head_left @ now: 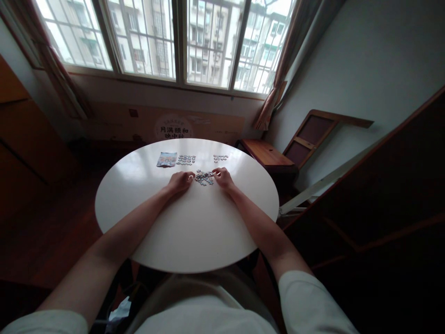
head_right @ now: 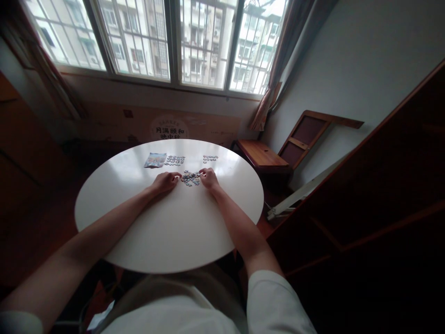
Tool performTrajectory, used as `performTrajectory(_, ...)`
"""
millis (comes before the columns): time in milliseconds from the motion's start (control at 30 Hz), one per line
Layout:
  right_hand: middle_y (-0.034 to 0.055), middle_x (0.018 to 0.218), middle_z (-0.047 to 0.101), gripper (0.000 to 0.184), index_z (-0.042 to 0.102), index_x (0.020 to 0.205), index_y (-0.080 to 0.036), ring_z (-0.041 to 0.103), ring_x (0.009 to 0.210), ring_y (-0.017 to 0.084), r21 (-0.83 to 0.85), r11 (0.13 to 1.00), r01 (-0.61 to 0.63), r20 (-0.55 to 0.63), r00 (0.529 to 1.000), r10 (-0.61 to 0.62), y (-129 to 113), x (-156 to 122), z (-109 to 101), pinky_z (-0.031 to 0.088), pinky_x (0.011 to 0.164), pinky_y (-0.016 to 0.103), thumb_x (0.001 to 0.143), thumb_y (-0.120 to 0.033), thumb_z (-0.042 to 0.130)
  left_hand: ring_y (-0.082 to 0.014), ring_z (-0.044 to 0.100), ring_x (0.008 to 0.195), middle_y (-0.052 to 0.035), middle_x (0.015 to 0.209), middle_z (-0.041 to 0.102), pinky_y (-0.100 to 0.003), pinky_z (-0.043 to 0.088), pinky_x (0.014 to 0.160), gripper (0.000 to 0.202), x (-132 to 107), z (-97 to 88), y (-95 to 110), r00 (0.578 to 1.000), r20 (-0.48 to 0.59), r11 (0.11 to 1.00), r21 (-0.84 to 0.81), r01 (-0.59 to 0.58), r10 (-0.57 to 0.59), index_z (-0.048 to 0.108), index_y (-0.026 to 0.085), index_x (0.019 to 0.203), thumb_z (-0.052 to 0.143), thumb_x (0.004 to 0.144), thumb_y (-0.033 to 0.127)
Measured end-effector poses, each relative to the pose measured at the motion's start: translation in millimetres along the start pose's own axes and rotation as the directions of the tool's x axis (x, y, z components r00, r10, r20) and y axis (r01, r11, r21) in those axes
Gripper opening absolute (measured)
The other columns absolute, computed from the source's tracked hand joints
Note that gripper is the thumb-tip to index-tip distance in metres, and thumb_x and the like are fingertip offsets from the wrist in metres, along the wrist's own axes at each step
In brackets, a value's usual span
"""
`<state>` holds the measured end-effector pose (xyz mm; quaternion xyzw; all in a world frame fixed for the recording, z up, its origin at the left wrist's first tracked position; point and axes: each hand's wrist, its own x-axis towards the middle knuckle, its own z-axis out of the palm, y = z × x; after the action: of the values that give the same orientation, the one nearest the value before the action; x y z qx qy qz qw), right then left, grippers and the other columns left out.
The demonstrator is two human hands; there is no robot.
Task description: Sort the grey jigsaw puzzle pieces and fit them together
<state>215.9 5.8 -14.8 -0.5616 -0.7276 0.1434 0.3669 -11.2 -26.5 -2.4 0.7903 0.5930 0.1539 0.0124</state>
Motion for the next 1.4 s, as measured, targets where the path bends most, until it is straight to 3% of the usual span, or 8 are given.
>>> performTrajectory(233, 0.011, 0.11, 0.064, 0.034, 0.072, 0.114, -0.022, 0.06, 0.101, 0.023, -0.265, 0.964, -0.039, 0.046, 0.998, 0.053, 0, -5, -5, 0.047, 0.093, 0.034, 0.086, -0.016, 0.054, -0.022, 0.068, 0.085, -0.0061, 0.09, 0.075, -0.028, 0.047, 0.074, 0.038, -1, -2.1, 2, 1.0, 0.007, 1.0, 0.024, -0.015, 0.015, 0.07, 0.027, 0.117, 0.044, 0.09, 0.035)
performTrajectory(400, 0.0112, 0.119, 0.061, 0.038, 0.068, 0.124, -0.026, 0.056, 0.11, 0.026, -0.344, 0.939, -0.02, 0.099, 0.993, 0.057, -3, -8, -7, 0.045, 0.096, 0.035, 0.088, -0.026, 0.057, -0.0232, 0.068, 0.086, -0.0063, 0.089, 0.074, -0.029, 0.046, 0.074, 0.038, -2, -5.1, 5, 1.0, 0.017, 1.0, 0.02, -0.014, 0.014, 0.07, 0.026, 0.117, 0.044, 0.091, 0.036)
performTrajectory(767, 0.0096, 0.11, 0.064, 0.023, 0.075, 0.102, -0.023, 0.058, 0.105, 0.022, -0.303, 0.951, -0.06, 0.085, 0.992, 0.09, -3, -6, -9, 0.045, 0.093, 0.032, 0.086, -0.027, 0.059, -0.0222, 0.067, 0.085, -0.0057, 0.088, 0.074, -0.028, 0.047, 0.077, 0.038, -3, -7.8, 6, 0.999, 0.031, 1.0, -0.011, -0.008, 0.009, 0.07, 0.026, 0.117, 0.044, 0.091, 0.036)
performTrajectory(900, 0.0096, 0.098, 0.067, 0.019, 0.076, 0.091, -0.018, 0.061, 0.091, 0.019, -0.171, 0.984, -0.05, 0.018, 0.998, 0.054, -1, -3, -10, 0.047, 0.087, 0.031, 0.084, -0.021, 0.059, -0.0217, 0.067, 0.082, -0.0058, 0.086, 0.074, -0.027, 0.046, 0.073, 0.037, -2, -4.7, 3, 1.0, 0.007, 1.0, -0.007, -0.019, 0.019, 0.07, 0.025, 0.116, 0.045, 0.09, 0.036)
performTrajectory(1033, 0.0045, 0.072, 0.066, 0.018, 0.072, 0.087, -0.014, 0.06, 0.068, 0.015, 0.163, 0.985, -0.052, -0.078, 0.995, 0.065, -1, 2, -8, 0.049, 0.07, 0.028, 0.082, -0.024, 0.058, -0.0202, 0.067, 0.076, -0.0052, 0.081, 0.073, -0.026, 0.044, 0.069, 0.036, 0, 0.3, 1, 0.997, -0.021, 0.996, -0.046, -0.075, 0.074, 0.072, 0.024, 0.112, 0.045, 0.091, 0.035)
performTrajectory(1167, -0.0015, 0.053, 0.057, 0.024, 0.068, 0.081, -0.014, 0.053, 0.051, 0.011, 0.479, 0.877, -0.043, 0.048, 0.999, 0.023, -9, 1, 0, 0.043, 0.052, 0.024, 0.076, -0.037, 0.064, -0.0174, 0.064, 0.068, -0.0035, 0.07, 0.07, -0.025, 0.042, 0.066, 0.037, 0, 3.1, 6, 0.981, -0.085, 0.976, -0.122, -0.183, 0.173, 0.071, 0.022, 0.113, 0.043, 0.094, 0.037)
performTrajectory(1300, -0.0041, 0.048, 0.054, 0.034, 0.067, 0.078, -0.014, 0.045, 0.042, 0.008, 0.561, 0.825, -0.063, 0.185, 0.981, -0.051, -17, -5, 6, 0.038, 0.044, 0.022, 0.068, -0.046, 0.071, -0.0172, 0.062, 0.062, -0.0013, 0.065, 0.067, -0.025, 0.038, 0.062, 0.041, -3, 2.5, 16, 0.971, -0.16, 0.97, -0.143, -0.199, 0.176, 0.067, 0.022, 0.118, 0.041, 0.097, 0.046)
performTrajectory(1400, -0.0037, 0.048, 0.055, 0.038, 0.069, 0.077, -0.014, 0.044, 0.042, 0.007, 0.568, 0.82, -0.07, 0.222, 0.972, -0.071, -20, -7, 5, 0.038, 0.044, 0.022, 0.065, -0.049, 0.074, -0.0169, 0.062, 0.062, -0.0007, 0.066, 0.067, -0.024, 0.036, 0.061, 0.04, -5, 2.0, 19, 0.972, -0.174, 0.976, -0.119, -0.182, 0.16, 0.067, 0.022, 0.115, 0.044, 0.096, 0.049)
